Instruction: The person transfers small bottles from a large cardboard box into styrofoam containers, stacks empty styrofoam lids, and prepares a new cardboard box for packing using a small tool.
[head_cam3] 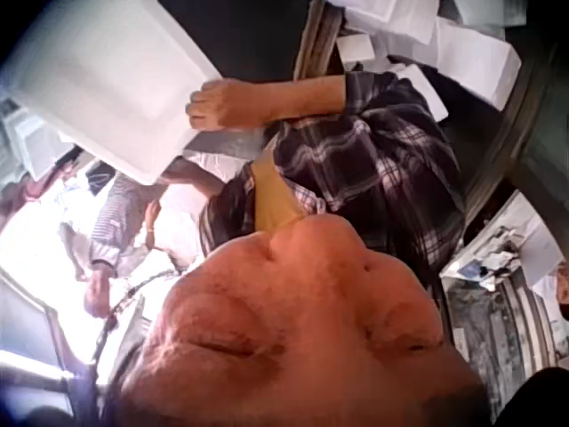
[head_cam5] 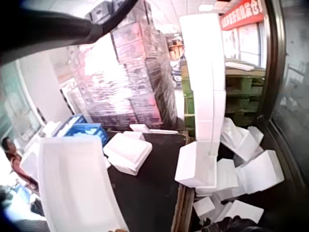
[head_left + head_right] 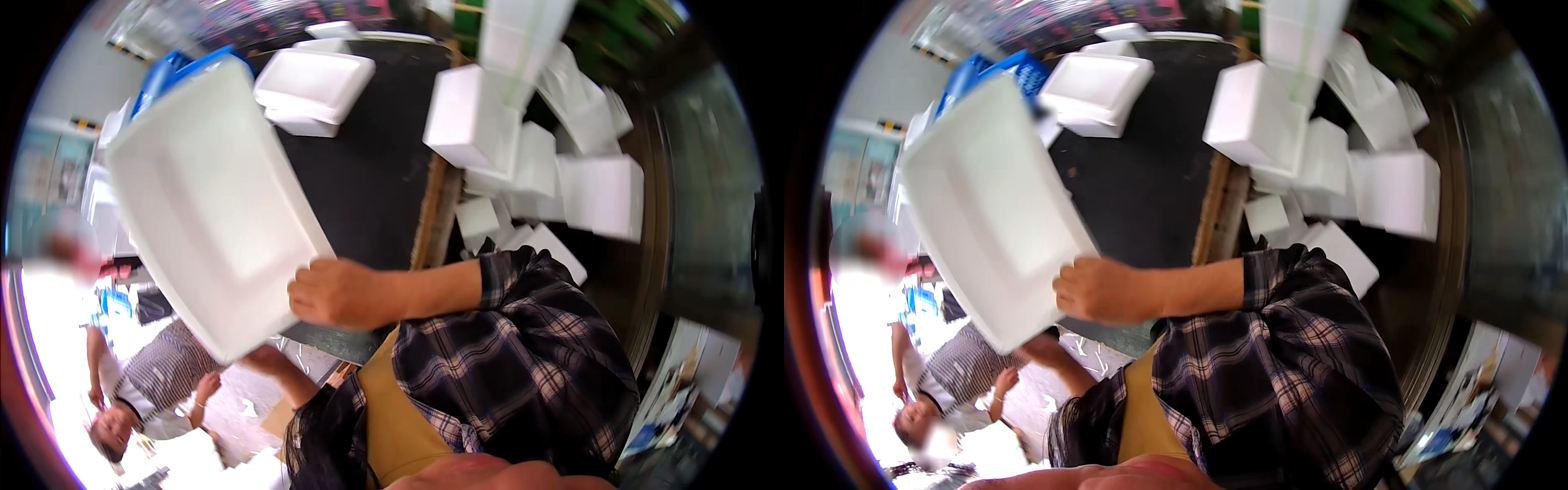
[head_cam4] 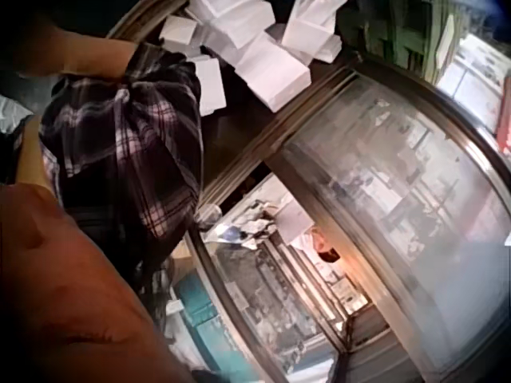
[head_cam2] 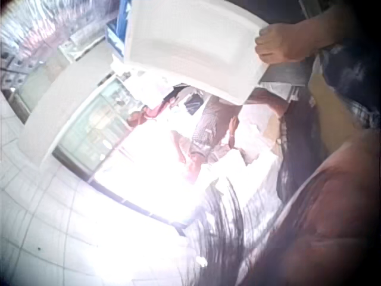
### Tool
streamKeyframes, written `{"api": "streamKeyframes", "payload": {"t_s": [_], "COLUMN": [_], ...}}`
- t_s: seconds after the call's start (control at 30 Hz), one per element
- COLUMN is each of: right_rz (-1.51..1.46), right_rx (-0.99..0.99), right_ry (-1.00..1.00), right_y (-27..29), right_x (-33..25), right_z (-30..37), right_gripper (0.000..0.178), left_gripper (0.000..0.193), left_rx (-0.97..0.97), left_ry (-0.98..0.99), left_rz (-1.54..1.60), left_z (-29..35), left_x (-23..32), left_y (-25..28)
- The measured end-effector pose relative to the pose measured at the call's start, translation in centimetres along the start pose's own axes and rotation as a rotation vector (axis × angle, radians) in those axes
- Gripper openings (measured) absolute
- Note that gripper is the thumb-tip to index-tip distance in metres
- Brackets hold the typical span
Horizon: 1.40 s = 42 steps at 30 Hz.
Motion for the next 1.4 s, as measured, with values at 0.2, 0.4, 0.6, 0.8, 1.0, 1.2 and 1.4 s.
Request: {"api": "streamKeyframes", "payload": {"t_s": [0.2,0.4,0.6,0.8,1.0,1.2,1.4], "right_rz": [-0.053,-0.107,0.221,0.118,-0.427,-0.690,-0.711], "right_rx": [-0.172,0.094,0.594,1.064,0.614,1.203,1.342], "right_ry": [-0.150,-0.311,-1.177,-2.251,-2.742,-2.492,-2.340], "right_y": [-5.9,-8.1,6.2,7.5,-4.4,-7.2,-4.0], "right_x": [-7.7,-10.5,-10.6,-18.8,-15.9,-10.4,-15.7], "right_z": [8.9,15.1,42.1,86.4,91.1,90.7,85.4], "right_gripper": [0.012,0.039,0.048,0.043,0.085,0.075,0.075], "left_gripper": [0.063,0.054,0.042,0.036,0.041,0.061,0.090], "left_rx": [-0.224,-0.492,-0.511,-1.334,-1.276,-1.189,-0.796], "left_ry": [0.572,0.385,-0.111,0.510,1.011,1.115,0.810], "left_rz": [-0.220,-0.427,-0.270,-0.022,-0.159,-0.296,-0.330], "left_z": [2.4,6.9,11.2,31.7,47.9,53.2,48.2], "left_x": [2.6,-8.3,5.9,1.2,-19.3,-25.5,-29.6], "left_y": [2.5,6.3,-8.5,-22.9,-20.7,-24.5,-32.8]}}
Point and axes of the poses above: each hand's wrist, its own z-axis away from the middle knuckle, its own y-axis out of the back of the hand, x = y × z, the point moved 5 cm from there along -z, towards the middle knuckle, and after that the axes turned 5 degrees about -x, right-handed, at the moved point
